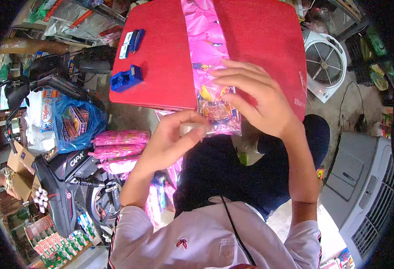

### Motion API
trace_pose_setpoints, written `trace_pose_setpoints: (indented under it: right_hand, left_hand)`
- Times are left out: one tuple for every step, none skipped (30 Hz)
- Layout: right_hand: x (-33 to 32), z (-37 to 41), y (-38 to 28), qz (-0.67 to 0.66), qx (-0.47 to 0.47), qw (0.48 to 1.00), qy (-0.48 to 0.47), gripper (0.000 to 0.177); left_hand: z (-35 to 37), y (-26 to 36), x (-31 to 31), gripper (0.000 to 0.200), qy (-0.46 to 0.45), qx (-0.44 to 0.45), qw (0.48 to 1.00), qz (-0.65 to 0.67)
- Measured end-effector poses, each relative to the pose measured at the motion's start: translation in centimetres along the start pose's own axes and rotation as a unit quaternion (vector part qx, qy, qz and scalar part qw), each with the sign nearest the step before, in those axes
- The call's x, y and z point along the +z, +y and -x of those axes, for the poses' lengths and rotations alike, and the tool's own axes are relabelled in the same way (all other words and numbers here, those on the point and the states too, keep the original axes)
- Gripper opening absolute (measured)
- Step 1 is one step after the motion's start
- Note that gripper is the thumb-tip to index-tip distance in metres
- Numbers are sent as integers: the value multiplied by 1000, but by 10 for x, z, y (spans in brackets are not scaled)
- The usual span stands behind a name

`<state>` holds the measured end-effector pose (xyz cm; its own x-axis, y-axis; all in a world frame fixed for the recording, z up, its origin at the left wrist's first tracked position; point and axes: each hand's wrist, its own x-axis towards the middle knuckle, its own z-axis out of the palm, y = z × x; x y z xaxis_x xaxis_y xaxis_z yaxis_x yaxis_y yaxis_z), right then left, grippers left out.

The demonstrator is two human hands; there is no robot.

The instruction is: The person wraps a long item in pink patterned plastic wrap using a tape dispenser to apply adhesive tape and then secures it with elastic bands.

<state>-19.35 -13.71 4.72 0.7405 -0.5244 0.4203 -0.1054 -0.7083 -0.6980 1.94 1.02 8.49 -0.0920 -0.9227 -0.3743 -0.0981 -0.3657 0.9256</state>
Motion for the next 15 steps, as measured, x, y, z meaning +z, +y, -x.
trace_pose_setpoints:
  right_hand:
    - [4, 1, 5, 35, -19, 999, 5, 36]
    - [10, 3, 13, 36, -14, 999, -21, 35]
    - [14, 4, 15, 39, -15, 999, -15, 35]
    - [18, 4, 15, 42, -18, 999, -9, 36]
    - [19, 5, 16, 45, -20, 999, -3, 37]
    - [20, 5, 18, 49, -13, 999, -14, 35]
    - [18, 5, 22, 54, -5, 998, -26, 34]
    - [18, 6, 25, 59, 3, 998, -37, 32]
    - [17, 7, 26, 43, 10, 998, -33, 31]
    - [17, 8, 28, 26, 15, 999, -30, 29]
    - [17, 8, 29, 9, 21, 999, -26, 27]
    - [18, 8, 29, 15, 23, 999, -27, 26]
    - [18, 7, 28, 21, 26, 999, -29, 26]
    - [18, 7, 28, 27, 30, 999, -30, 25]
    - [18, 8, 28, 30, 27, 999, -24, 25]
  left_hand:
    - [0, -1, 1, 34, 15, -2, 1000, -11]
    - [-2, 0, 2, 35, 20, -5, 1000, -16]
    - [-3, 0, 3, 36, 25, -8, 999, -21]
    - [-3, 1, 2, 34, 22, -11, 999, -20]
    - [-4, 3, 1, 33, 20, -15, 1000, -20]
    - [-5, 5, 1, 33, 18, -16, 999, -38]
    - [-6, 8, 1, 34, 16, -17, 998, -56]
    - [-7, 9, 1, 33, 15, -19, 998, -64]
    - [-9, 10, 1, 32, 13, -21, 997, -72]
    - [-9, 10, 1, 29, 14, -25, 997, -70]
    - [-10, 10, 0, 27, 14, -28, 997, -69]
    - [-11, 6, 0, 24, 28, -4, 995, -96]
    - [-14, -2, 0, 21, 40, 20, 991, -124]
    - [-16, -7, -1, 19, 53, 44, 986, -151]
    - [-15, -7, -2, 17, 48, 31, 986, -154]
